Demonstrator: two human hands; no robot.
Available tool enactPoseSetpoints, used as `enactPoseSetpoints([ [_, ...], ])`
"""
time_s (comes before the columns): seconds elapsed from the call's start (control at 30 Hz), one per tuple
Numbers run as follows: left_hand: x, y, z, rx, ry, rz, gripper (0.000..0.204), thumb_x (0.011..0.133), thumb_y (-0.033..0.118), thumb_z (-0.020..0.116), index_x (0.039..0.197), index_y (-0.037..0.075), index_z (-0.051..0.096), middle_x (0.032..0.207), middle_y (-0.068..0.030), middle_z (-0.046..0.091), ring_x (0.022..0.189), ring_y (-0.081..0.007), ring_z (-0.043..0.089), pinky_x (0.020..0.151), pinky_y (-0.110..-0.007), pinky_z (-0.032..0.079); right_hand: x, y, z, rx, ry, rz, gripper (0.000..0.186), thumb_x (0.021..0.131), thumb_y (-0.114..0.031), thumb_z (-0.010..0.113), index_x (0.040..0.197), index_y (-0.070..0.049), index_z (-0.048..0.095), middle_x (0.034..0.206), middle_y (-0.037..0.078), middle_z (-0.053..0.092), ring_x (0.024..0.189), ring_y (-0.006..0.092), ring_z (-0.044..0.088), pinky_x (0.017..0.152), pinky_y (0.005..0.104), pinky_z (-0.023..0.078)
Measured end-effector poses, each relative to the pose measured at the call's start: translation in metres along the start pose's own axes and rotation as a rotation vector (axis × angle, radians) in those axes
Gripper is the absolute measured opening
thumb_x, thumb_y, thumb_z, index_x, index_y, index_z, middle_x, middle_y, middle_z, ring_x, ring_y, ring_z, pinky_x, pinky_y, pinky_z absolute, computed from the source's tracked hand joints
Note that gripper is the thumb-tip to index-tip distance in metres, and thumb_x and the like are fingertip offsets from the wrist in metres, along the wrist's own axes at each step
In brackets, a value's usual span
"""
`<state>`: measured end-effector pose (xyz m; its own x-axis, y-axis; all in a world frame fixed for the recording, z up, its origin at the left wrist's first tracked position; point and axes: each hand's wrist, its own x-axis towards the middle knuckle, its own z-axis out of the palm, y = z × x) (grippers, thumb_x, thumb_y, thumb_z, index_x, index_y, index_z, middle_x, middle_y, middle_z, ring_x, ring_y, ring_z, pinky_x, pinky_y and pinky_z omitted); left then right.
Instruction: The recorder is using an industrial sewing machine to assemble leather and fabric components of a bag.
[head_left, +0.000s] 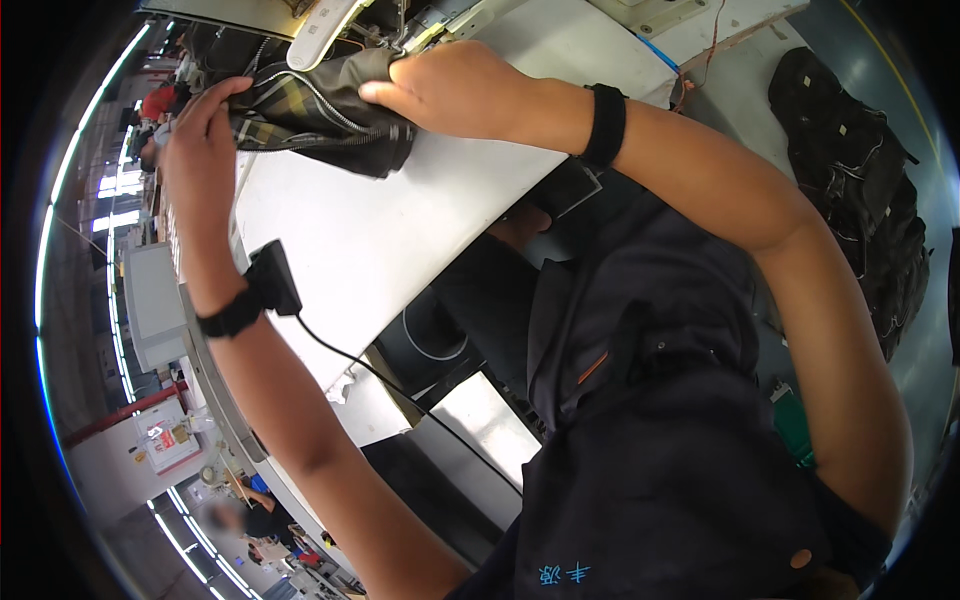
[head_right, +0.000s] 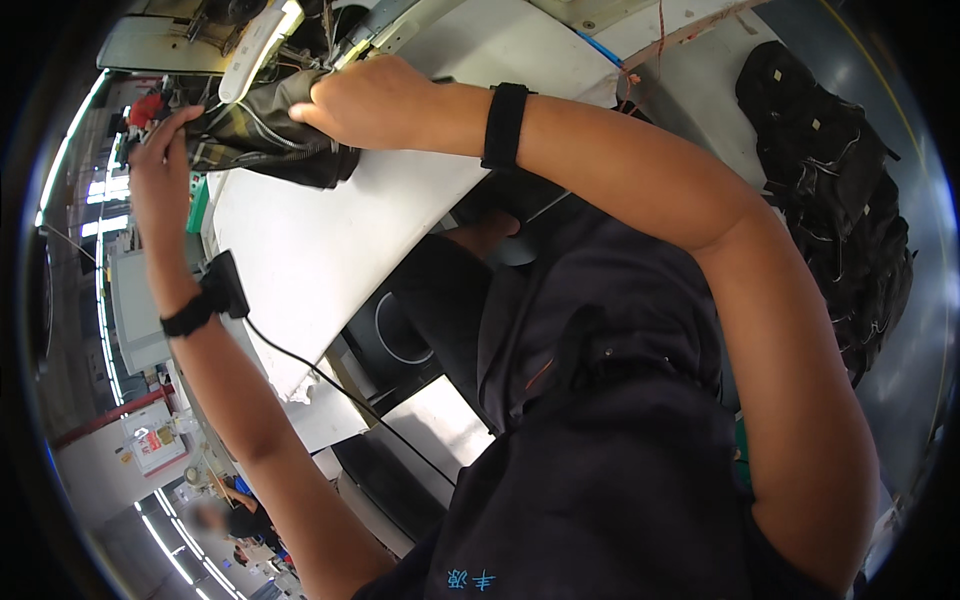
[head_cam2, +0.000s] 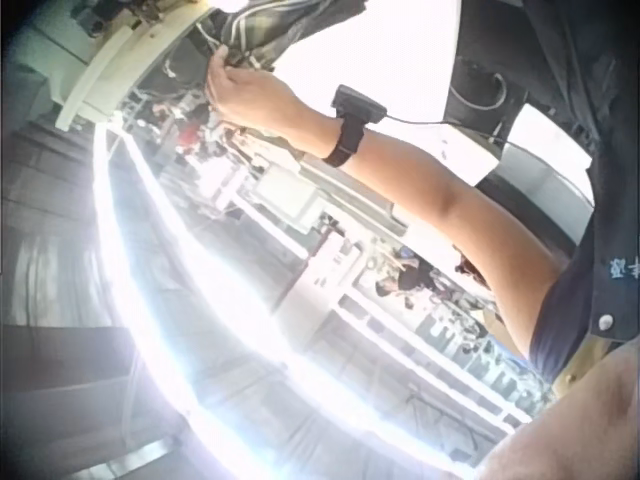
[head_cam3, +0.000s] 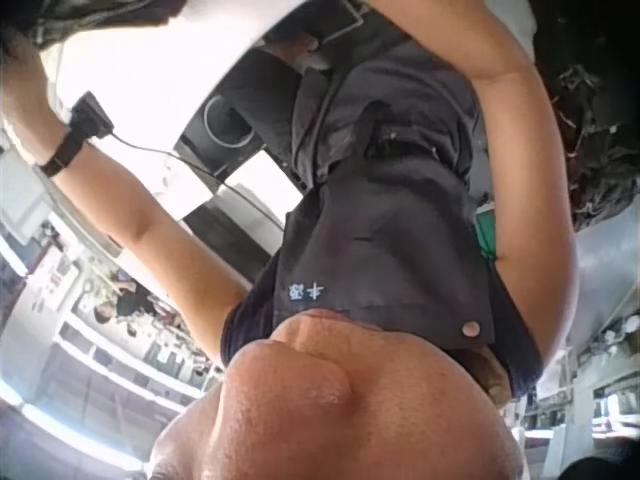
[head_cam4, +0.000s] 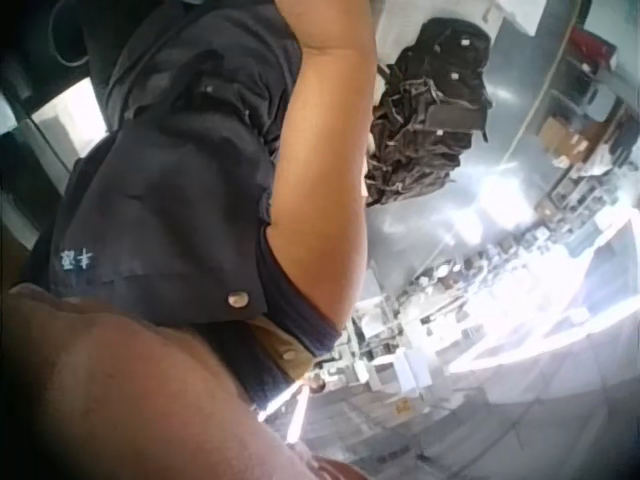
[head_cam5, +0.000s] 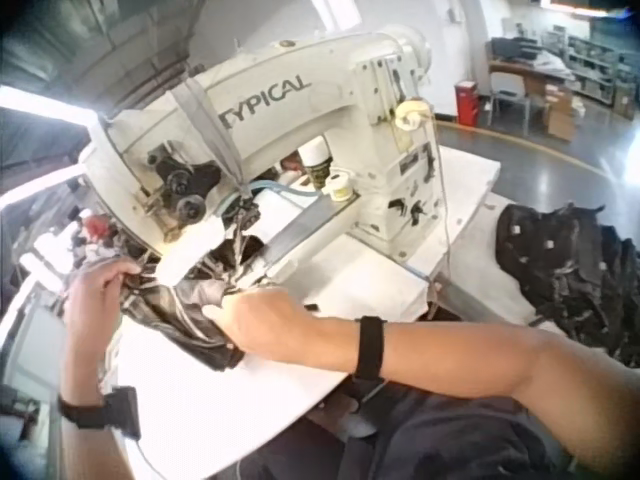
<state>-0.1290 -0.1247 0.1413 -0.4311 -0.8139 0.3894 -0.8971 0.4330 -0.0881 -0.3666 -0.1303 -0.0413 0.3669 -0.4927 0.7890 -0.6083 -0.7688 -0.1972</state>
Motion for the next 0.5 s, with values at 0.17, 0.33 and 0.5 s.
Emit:
enactPoseSetpoints([
  [0.17, -0.024, -0.024, 0.043, 0.143, 0.057, 0.018, 0.034, 0.098, 0.007, 0.052, 0.129, 0.003, 0.067, 0.126, -0.0233, 0.068, 0.118, -0.0422, 0.064, 0.103, -0.046, 0.050, 0.019, -0.031, -0.044, 0.848, -0.271, 0.702, 0.071, 0.098, -0.056, 0.066, 0.054, -0.006, 0.042, 0.049, 0.000, 0.036, 0.045, 0.0115, 0.032, 0.044, 0.0340, 0.030],
  [0.33, -0.046, 0.046, 0.054, 0.239, 0.307, 0.221, 0.038, 0.095, 0.004, 0.054, 0.130, 0.006, 0.068, 0.139, -0.0151, 0.062, 0.129, -0.0381, 0.056, 0.111, -0.048, 0.043, -0.049, -0.016, -0.039, 0.630, -0.124, 0.066, 0.059, 0.098, -0.047, 0.070, 0.065, -0.002, 0.053, 0.061, 0.011, 0.051, 0.073, 0.0293, 0.059, 0.074, 0.0419, 0.046],
  [0.5, -0.072, 0.082, 0.069, 0.321, 0.208, 0.120, 0.039, 0.102, 0.042, 0.062, 0.132, 0.019, 0.069, 0.147, -0.0074, 0.058, 0.145, -0.0367, 0.042, 0.119, -0.061, 0.026, -0.070, -0.042, -0.076, 0.357, -0.102, 0.235, 0.045, 0.099, -0.035, 0.068, 0.066, -0.005, 0.058, 0.063, 0.011, 0.057, 0.067, 0.0344, 0.057, 0.071, 0.0430, 0.044],
])
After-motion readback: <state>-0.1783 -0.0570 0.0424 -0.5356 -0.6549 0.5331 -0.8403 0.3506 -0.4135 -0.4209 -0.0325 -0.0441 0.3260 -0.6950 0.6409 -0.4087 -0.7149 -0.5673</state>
